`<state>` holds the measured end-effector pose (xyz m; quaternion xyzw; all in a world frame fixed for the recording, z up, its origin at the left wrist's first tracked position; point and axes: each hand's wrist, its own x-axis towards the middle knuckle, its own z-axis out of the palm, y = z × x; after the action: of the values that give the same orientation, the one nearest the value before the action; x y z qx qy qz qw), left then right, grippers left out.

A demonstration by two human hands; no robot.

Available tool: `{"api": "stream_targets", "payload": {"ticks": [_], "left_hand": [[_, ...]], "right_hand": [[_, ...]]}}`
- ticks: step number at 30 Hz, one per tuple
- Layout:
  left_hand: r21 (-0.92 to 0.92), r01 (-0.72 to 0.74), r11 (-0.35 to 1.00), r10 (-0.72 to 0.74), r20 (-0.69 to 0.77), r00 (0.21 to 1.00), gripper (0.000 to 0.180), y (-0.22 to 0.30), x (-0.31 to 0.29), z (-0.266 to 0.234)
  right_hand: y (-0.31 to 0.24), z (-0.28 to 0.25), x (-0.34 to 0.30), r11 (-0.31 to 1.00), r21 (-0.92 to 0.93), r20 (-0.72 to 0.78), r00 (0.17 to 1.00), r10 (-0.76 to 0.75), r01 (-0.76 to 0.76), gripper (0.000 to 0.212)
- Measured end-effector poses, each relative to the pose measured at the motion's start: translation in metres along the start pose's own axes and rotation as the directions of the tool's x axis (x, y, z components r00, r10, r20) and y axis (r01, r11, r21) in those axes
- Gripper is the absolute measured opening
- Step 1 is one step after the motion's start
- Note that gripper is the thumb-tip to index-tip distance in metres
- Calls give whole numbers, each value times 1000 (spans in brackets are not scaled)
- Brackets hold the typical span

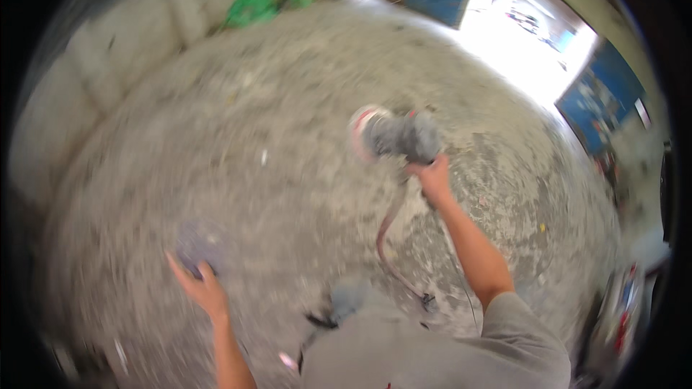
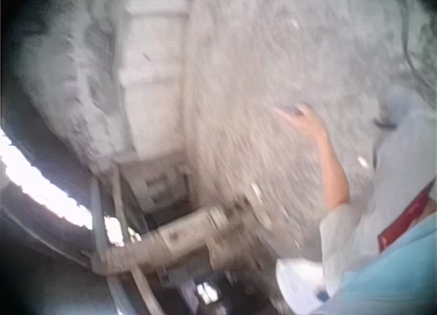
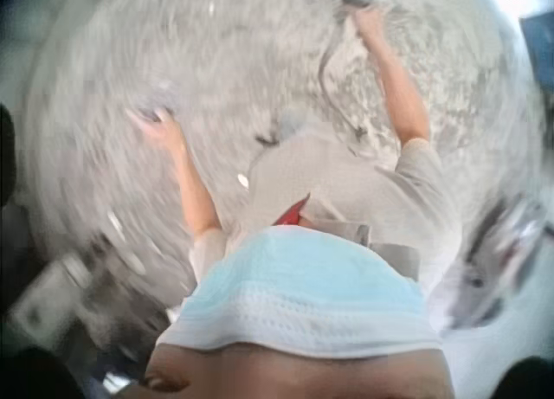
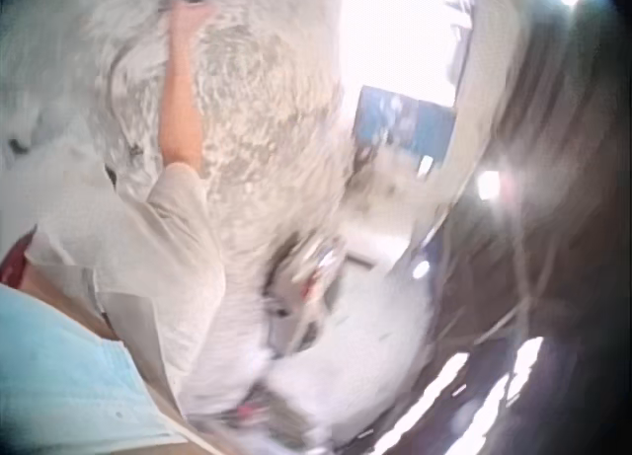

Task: The person uses an orbital sander to smooth the rear quarter panel of a beige sedan, then moves to a detached car part on a table and sands it. The person changes sanding discs and continues sanding the detached part.

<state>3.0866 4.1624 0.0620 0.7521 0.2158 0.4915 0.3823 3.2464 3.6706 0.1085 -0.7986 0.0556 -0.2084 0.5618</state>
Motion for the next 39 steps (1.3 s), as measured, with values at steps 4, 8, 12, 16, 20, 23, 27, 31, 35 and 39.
{"api": "stream_targets", "payload": {"ticks": [4,8,12,16,20,23,27,31,35,39], "left_hand": [[-218,117,969,16,524,852,41,39,46,148],[-300,260,918,-1,653,757,46,66,72,286],[-455,-63,888,359,602,713,53,109,94,363],[-439,345,830,304,874,380,63,148,124,447],[-160,815,557,537,817,-207,70,210,145,553],[113,791,602,602,587,-542,72,291,152,575],[189,665,722,646,158,-747,74,389,156,553],[49,536,843,534,-209,-820,68,407,147,546],[-76,450,890,382,-417,-825,56,383,156,545],[-155,421,894,270,-564,-781,49,358,150,488]], "right_hand": [[-30,15,28,916,342,-169,973,-158,208,29],[-37,31,58,755,644,-294,951,93,125,21],[-32,34,75,782,584,-496,858,132,218,38],[-11,43,72,716,656,-613,721,323,238,60],[2,74,63,406,857,-503,684,528,317,94],[-20,119,61,185,795,-597,693,403,577,94],[-61,188,87,287,501,-764,262,589,816,98],[-75,248,97,291,342,-835,147,531,894,100],[-74,322,114,344,207,-906,47,420,916,99],[-81,359,73,359,82,-936,-52,348,930,96]]}}
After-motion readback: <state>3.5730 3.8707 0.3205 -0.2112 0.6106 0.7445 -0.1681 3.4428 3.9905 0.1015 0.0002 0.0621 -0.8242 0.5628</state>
